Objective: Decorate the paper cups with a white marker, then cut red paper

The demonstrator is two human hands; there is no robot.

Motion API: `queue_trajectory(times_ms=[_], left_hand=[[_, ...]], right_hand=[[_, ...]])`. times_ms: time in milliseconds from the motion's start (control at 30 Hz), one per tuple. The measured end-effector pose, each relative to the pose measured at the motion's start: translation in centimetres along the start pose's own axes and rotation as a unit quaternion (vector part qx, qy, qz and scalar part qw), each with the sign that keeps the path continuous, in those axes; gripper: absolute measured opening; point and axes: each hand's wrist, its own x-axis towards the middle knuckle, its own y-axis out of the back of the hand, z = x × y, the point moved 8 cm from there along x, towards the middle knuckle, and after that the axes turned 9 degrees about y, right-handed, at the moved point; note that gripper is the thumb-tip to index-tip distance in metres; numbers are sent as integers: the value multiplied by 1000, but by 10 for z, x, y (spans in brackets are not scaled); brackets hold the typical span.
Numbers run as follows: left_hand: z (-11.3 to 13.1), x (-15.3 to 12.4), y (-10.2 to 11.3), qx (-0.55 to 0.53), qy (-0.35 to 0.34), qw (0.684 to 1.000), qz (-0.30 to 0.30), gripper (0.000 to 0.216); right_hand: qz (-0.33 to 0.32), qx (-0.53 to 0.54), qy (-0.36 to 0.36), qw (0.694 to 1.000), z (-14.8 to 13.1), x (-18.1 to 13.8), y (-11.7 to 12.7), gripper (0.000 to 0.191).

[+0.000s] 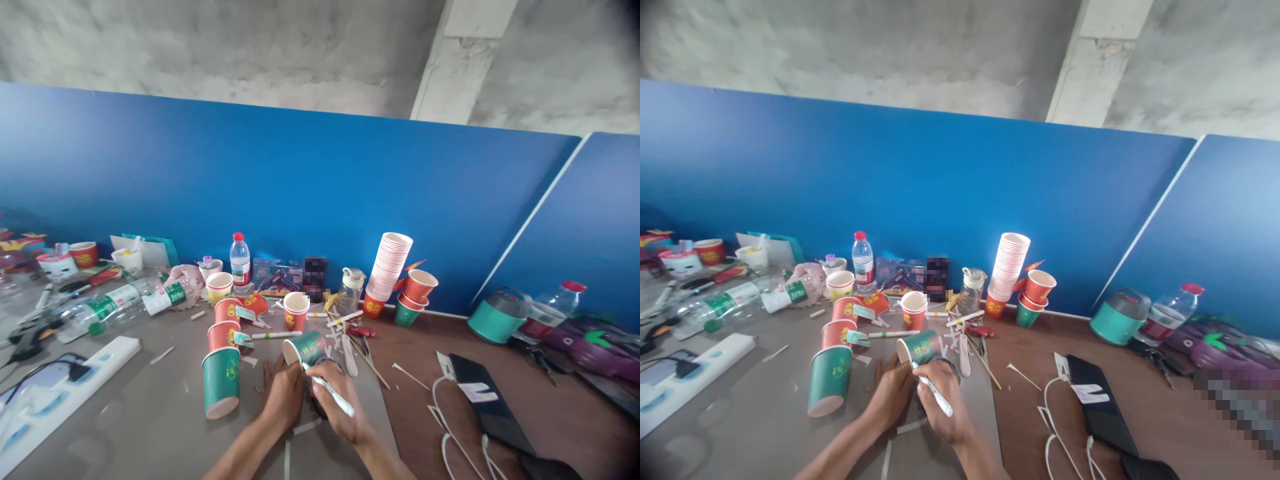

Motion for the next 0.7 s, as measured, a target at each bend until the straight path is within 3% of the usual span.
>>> queue_trajectory(times_ms=[167, 333, 467, 600, 700], left_hand=[[0, 0, 2, -3, 5, 1000, 8, 32], [-3, 1, -1, -11, 5, 1000, -3, 35], [-2, 1, 0, -13, 2, 1000, 6, 31], [0, -1, 2, -11, 7, 1000, 0, 34], [3, -2, 3, -12, -2, 1000, -3, 34]], right_hand=[[53, -21, -49, 997, 8, -3, 8, 22], [-15, -10, -8, 1000, 2, -1, -3, 24], [60, -51, -72, 994, 13, -3, 12, 23], [-10, -13, 7, 1000, -4, 1, -3, 24], [49, -42, -23, 998, -1, 1, 6, 25]])
